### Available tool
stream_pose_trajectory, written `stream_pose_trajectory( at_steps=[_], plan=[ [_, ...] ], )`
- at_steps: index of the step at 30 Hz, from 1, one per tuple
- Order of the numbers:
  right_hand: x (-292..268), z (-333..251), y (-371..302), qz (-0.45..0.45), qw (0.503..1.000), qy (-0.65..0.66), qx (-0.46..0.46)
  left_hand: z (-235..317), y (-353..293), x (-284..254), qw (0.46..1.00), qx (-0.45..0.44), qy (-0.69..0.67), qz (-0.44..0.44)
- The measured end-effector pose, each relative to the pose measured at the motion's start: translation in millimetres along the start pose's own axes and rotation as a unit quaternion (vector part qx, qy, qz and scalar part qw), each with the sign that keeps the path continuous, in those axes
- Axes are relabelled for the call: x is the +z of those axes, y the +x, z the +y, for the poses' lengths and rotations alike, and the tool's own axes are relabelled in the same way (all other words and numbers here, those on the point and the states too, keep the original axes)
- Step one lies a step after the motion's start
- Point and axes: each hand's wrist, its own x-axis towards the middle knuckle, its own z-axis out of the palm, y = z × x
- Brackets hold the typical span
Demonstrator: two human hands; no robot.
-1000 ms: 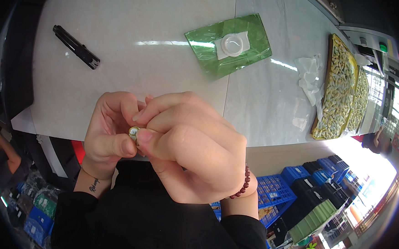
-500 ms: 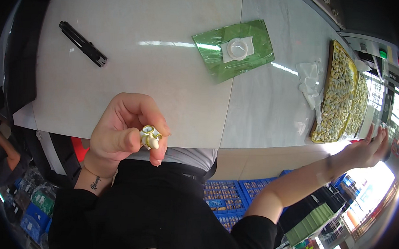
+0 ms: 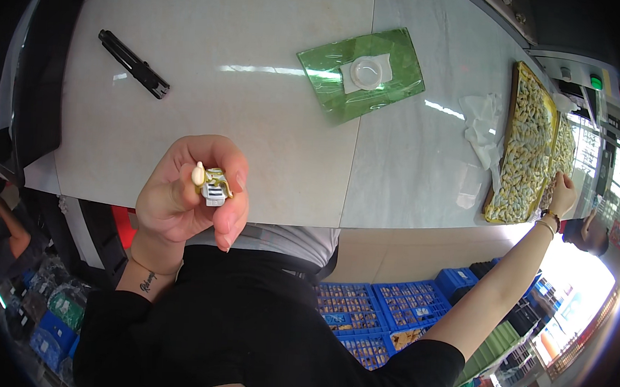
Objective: Assembling small white and gold components at a workbench in a factory setting.
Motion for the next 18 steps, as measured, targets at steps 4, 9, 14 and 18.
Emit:
stream_pose_trajectory(
  at_steps=[4, 9, 14, 18],
  plan=[
    [-3.2, 1.6, -2.0, 0.008, 1.0, 0.021, -0.011, 0.6, -0.7, 1.1, 1.0, -0.008, -0.02, 0.013],
    [-11.5, 5.5, -2.9, 0.014, 0.997, -0.079, -0.007, 1.2, -1.1, -2.5, 0.999, -0.011, -0.033, 0.017],
    [-14.0, -16.3, -9.7, -0.001, 0.994, -0.11, 0.0, 2.7, -2.7, -4.2, 0.998, -0.009, -0.055, 0.014],
    [-12.2, -11.3, -10.3, -0.001, 0.994, -0.107, -0.017, 3.1, -3.0, -4.9, 0.998, -0.013, -0.068, 0.003]
  ],
)
